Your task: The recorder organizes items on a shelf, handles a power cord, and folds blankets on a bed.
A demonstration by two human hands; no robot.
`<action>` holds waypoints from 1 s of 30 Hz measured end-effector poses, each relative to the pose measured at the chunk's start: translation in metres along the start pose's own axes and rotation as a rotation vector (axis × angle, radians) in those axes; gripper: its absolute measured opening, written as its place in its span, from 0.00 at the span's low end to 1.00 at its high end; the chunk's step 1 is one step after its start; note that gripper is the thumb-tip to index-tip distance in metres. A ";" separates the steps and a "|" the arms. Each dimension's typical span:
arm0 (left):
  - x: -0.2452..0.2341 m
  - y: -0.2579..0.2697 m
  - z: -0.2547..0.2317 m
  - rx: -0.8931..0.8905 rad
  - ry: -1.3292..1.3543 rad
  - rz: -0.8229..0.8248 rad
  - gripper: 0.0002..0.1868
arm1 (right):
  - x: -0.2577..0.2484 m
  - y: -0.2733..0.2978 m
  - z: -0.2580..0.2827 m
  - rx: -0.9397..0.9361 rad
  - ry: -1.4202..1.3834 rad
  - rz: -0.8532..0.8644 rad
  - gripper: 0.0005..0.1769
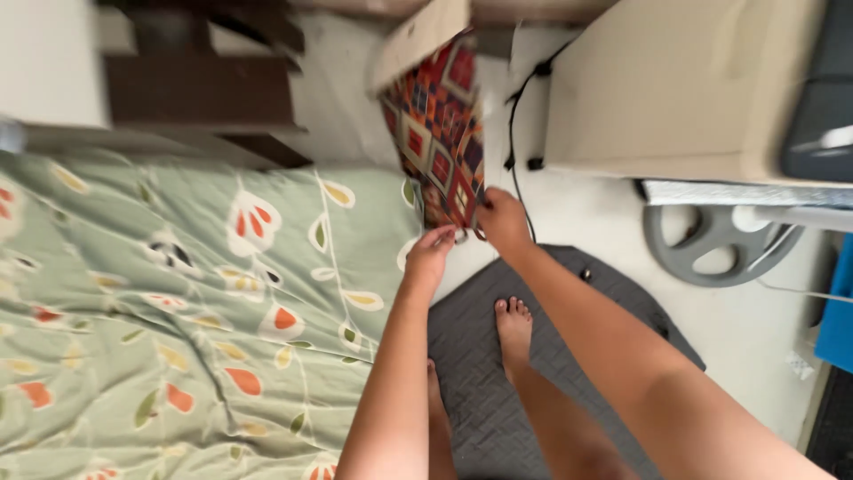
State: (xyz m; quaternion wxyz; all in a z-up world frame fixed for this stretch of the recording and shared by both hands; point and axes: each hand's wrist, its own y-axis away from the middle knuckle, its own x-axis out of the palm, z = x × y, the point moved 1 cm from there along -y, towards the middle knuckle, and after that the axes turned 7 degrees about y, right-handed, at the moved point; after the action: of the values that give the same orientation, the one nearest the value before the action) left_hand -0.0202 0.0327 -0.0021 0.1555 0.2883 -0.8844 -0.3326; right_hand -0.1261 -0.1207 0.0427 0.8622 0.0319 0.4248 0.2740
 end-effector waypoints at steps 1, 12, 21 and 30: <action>0.006 0.019 -0.034 0.019 -0.006 0.003 0.20 | -0.026 0.015 0.026 -0.011 -0.007 -0.015 0.06; 0.051 0.201 -0.239 -0.016 -0.637 -0.177 0.22 | -0.264 0.250 0.228 -0.276 -0.058 0.240 0.08; 0.031 0.412 -0.366 0.240 -0.787 0.163 0.23 | -0.377 0.263 0.213 -0.091 -0.186 0.078 0.29; 0.012 0.517 -0.412 -0.147 -0.152 0.657 0.21 | -0.505 0.304 0.219 -0.137 -0.584 -0.195 0.59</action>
State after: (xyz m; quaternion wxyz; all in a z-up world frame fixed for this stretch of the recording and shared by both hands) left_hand -0.0474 0.1361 0.6501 0.2082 -0.0496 -0.9126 -0.3484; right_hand -0.3439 -0.0765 0.6307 0.9701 0.0103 0.1410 0.1972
